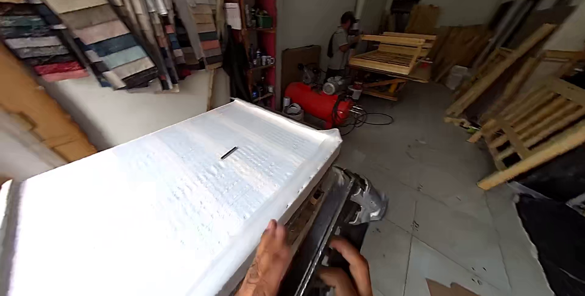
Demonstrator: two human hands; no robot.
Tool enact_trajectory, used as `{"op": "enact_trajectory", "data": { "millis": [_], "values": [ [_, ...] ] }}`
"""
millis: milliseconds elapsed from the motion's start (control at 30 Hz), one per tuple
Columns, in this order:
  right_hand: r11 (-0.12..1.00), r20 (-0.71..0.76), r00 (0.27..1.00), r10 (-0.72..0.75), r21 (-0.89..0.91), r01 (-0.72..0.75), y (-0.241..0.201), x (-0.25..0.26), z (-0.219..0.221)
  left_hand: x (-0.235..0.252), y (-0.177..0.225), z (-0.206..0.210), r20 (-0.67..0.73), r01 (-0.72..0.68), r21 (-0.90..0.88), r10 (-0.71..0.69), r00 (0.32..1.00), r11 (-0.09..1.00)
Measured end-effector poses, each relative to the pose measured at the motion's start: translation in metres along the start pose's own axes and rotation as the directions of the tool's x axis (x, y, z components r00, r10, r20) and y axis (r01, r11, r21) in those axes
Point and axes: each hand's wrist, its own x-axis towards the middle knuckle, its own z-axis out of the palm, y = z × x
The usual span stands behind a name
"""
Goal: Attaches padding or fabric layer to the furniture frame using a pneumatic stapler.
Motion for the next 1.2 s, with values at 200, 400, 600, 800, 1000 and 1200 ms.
{"op": "enact_trajectory", "data": {
  "millis": [200, 400, 600, 800, 1000, 1200],
  "values": [
    [0.535, 0.239, 0.949, 0.206, 0.784, -0.313, 0.016, 0.045, -0.076, -0.001, 0.02, 0.056, -0.045, 0.098, -0.01, -0.099, 0.994, 0.995],
    [0.399, 0.644, 0.742, 0.185, 0.641, -0.656, 0.101, 0.025, -0.103, -0.069, -0.095, 0.026, 0.01, 0.174, 0.528, -0.211, 0.978, 0.831],
    [0.871, 0.611, 0.66, 0.438, -0.107, -0.479, 0.148, 0.023, -0.031, -0.12, -0.194, -0.069, -0.137, 0.318, 0.909, -0.527, 0.839, 0.269],
    [0.77, 0.673, 0.418, 0.61, -0.38, -0.512, 0.18, 0.04, 0.031, -0.136, -0.25, -0.102, -0.131, 0.427, 0.774, -0.541, 0.831, 0.468],
    [0.74, 0.662, 0.357, 0.659, -0.485, -0.466, 0.178, 0.045, 0.047, -0.132, -0.25, -0.103, -0.239, 0.675, 0.59, -0.703, 0.67, 0.443],
    [0.752, 0.725, 0.328, 0.606, -0.387, -0.533, 0.14, 0.036, 0.059, -0.129, -0.252, -0.107, -0.23, 0.714, 0.565, -0.753, 0.617, 0.413]
  ]
}}
